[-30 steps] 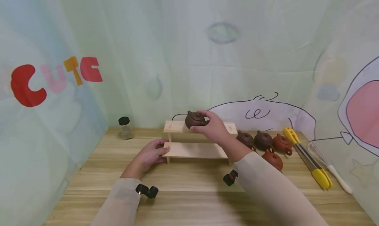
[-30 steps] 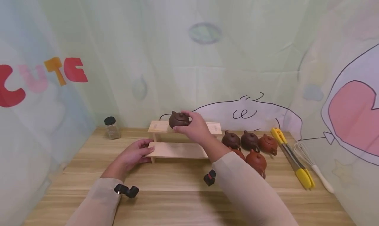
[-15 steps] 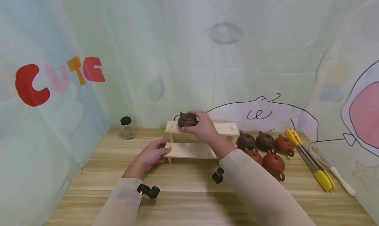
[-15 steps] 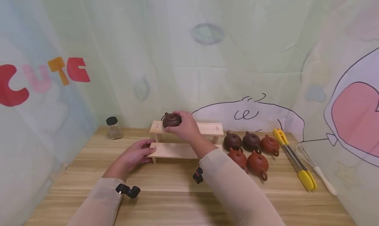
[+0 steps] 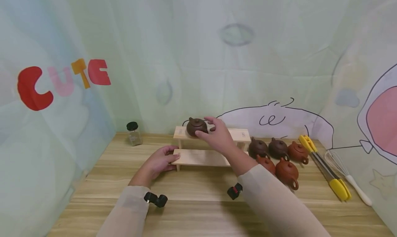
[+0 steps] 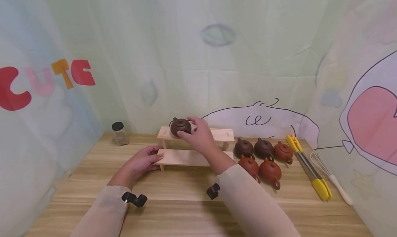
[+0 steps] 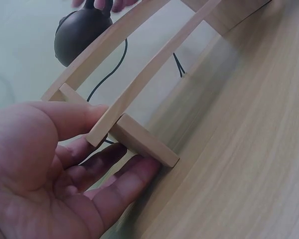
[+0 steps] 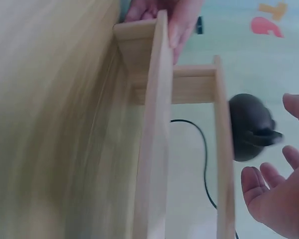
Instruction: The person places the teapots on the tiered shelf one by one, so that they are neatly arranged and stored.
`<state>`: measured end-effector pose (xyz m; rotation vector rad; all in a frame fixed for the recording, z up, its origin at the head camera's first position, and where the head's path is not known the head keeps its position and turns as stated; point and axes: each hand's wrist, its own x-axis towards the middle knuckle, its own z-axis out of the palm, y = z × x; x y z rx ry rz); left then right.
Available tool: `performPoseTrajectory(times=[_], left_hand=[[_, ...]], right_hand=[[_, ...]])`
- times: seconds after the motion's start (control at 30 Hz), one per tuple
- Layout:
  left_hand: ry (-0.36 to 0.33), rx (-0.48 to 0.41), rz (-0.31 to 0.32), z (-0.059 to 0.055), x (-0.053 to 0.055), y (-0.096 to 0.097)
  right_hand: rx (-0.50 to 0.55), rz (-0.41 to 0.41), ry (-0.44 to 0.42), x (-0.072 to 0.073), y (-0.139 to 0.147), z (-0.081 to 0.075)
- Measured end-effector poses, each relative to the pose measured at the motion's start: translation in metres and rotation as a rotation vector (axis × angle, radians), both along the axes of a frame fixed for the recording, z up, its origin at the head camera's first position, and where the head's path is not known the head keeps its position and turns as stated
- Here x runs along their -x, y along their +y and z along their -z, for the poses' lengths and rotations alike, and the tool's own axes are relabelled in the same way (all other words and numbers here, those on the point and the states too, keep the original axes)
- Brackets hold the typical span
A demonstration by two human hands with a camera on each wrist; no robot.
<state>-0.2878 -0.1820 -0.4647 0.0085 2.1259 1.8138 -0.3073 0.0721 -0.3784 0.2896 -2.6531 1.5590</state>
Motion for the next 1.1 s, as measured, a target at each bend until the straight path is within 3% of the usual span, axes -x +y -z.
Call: performPoseTrajectory(times=[0.27, 0.43, 0.83, 1.1], left_hand=[[0.0, -0.006, 0.018, 0.0, 0.004, -0.002], [-0.003, 0.003, -0.001, 0.0, 0.003, -0.003], [-0.015, -0.013, -0.009, 0.005, 0.0, -0.001], [-0.002, -0.021, 0.016, 0.002, 0.001, 0.001]], right_hand=[[0.155, 0.094, -0.013, -0.05, 0.051, 0.014], [0.123, 0.129, -0.012, -0.071, 0.082, 0.031], [-0.077, 0.237, -0.038, -0.094, 0.186, 0.039], [-0.085, 0.313, -0.063, -0.101, 0.24, 0.041]])
